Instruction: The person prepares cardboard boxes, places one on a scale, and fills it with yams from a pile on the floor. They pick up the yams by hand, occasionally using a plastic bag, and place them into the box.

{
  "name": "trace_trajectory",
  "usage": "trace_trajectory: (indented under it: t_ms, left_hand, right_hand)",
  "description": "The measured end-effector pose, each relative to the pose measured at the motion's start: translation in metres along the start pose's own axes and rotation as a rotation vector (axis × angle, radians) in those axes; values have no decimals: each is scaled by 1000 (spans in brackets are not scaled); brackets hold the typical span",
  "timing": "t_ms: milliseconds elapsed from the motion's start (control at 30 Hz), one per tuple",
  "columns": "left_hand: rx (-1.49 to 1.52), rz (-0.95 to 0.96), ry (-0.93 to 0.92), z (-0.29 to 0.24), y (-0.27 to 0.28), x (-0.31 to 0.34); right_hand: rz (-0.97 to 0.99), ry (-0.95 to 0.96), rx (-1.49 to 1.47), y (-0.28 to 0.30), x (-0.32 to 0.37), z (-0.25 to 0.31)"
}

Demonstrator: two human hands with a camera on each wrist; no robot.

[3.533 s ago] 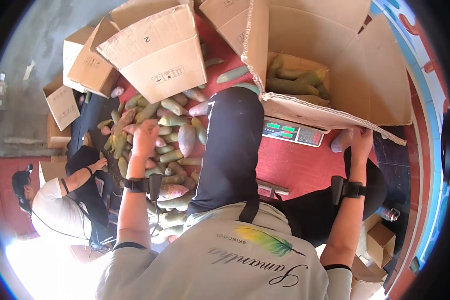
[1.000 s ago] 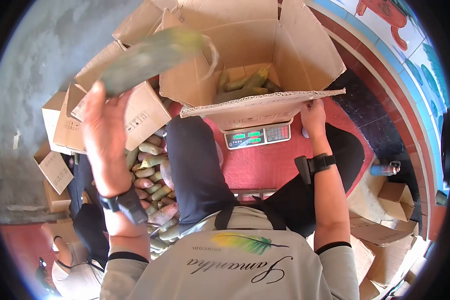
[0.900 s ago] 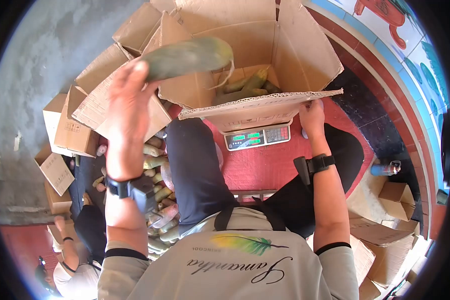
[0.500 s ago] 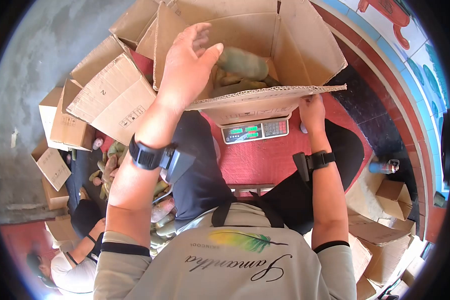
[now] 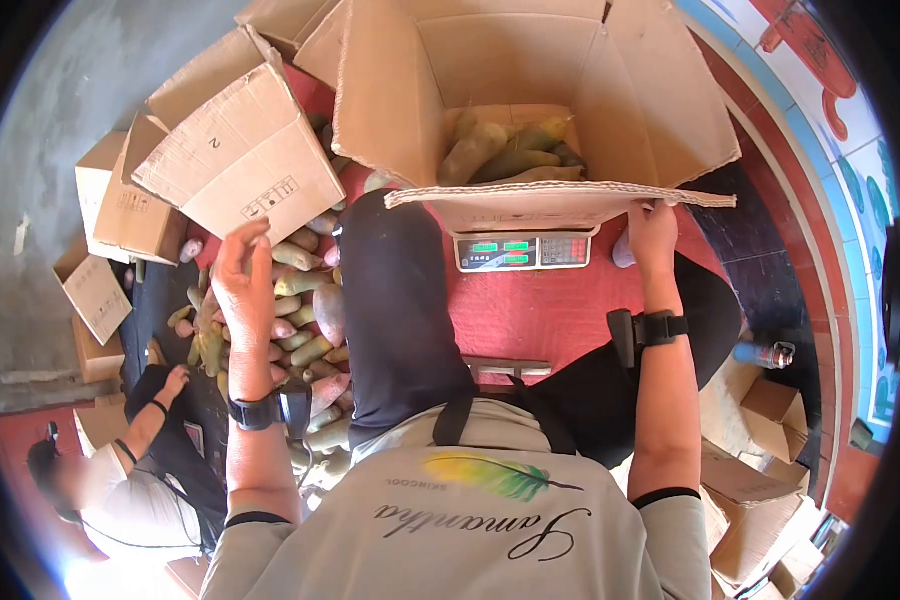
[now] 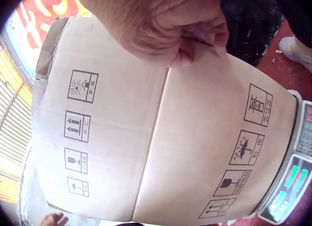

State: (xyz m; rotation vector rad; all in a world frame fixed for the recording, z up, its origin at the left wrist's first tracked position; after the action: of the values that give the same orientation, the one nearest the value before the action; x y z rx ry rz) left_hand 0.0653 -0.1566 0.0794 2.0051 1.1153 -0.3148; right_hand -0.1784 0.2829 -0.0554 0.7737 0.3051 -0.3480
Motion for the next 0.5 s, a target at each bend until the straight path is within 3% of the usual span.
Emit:
trace_trajectory:
  t_ms: [133, 200, 267, 400, 500]
  left_hand:
    - [-222, 111, 82, 85, 10, 43]
    - [-397, 171, 91, 124, 15, 69]
    - [-448, 203, 202, 167, 23, 96]
    - [-535, 298, 207, 243, 38, 151]
    - [-661, 367, 384, 286, 55, 188]
  right_hand:
    - [20, -97, -138, -5, 2, -15]
    - [-6, 5, -102, -1, 1, -3]
    - [7, 3, -60, -4, 0, -8]
    - [21, 2, -33, -9, -2, -19]
    - [-14, 92, -81, -4, -1, -8]
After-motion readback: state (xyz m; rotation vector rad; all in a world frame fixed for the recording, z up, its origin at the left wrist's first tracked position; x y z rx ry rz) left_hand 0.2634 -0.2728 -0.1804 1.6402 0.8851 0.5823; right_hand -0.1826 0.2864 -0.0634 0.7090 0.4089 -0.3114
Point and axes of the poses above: each hand's wrist, its own x-axis away from the middle knuckle, its own y-axis out of the back of the hand, z = x × y, the point moved 10 cm from there along -x, towards the middle knuckle, and after that the axes turned 13 degrees about -z, right-handed, at the moved point
